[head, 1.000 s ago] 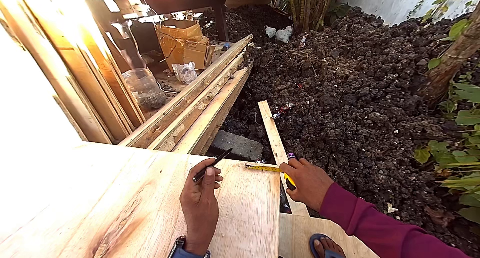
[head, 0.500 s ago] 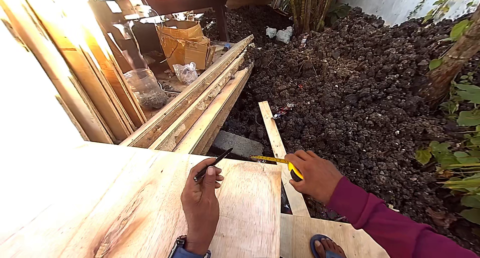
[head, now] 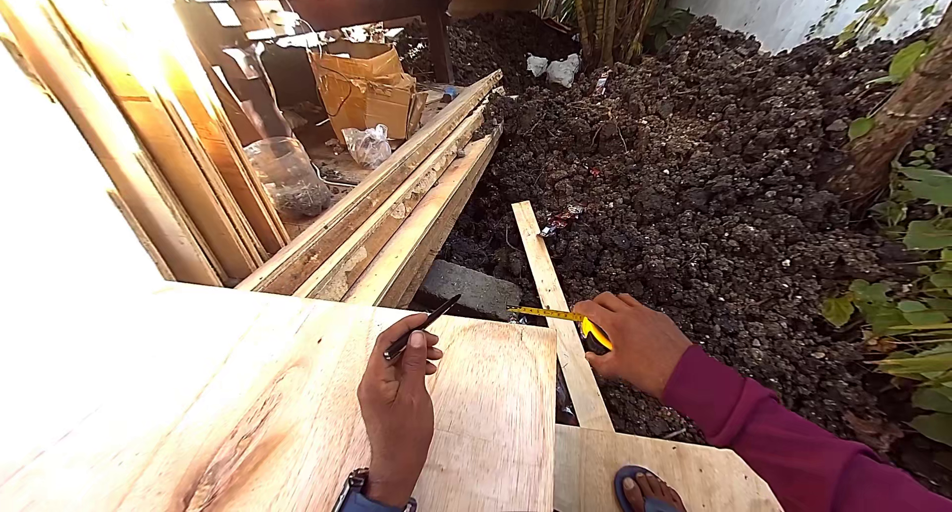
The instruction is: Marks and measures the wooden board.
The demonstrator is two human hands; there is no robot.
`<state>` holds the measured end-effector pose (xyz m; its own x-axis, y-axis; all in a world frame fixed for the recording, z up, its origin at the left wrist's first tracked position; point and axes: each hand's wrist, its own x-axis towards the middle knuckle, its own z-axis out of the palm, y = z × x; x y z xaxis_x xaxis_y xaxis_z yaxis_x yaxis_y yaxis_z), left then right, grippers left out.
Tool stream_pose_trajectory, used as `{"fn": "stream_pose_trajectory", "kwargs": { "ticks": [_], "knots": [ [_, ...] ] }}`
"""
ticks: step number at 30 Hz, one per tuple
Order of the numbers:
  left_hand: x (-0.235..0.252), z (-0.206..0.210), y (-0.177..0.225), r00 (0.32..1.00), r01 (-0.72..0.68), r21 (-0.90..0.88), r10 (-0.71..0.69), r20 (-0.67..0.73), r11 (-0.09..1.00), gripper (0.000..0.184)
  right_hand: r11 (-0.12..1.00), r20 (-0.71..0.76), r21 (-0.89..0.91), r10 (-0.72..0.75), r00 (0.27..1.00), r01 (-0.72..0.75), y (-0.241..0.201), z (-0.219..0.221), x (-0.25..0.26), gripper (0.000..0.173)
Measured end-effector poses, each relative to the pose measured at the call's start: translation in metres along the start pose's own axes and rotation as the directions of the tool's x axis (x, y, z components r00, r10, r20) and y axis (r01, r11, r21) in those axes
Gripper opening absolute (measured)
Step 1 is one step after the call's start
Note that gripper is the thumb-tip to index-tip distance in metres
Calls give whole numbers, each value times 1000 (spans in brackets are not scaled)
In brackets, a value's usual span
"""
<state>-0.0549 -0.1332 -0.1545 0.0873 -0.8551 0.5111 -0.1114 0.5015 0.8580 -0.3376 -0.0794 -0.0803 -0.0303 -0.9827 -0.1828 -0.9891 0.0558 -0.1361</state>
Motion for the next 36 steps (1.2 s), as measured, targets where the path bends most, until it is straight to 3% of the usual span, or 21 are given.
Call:
{"fn": "stream_pose_trajectory", "kwargs": {
  "ticks": [36],
  "knots": [
    [-1, -1, -2, 1000, 7, -13, -7, 6, 1000, 30, 997, 182, -81, 9, 983, 5, 13, -2, -11, 56]
  ]
}}
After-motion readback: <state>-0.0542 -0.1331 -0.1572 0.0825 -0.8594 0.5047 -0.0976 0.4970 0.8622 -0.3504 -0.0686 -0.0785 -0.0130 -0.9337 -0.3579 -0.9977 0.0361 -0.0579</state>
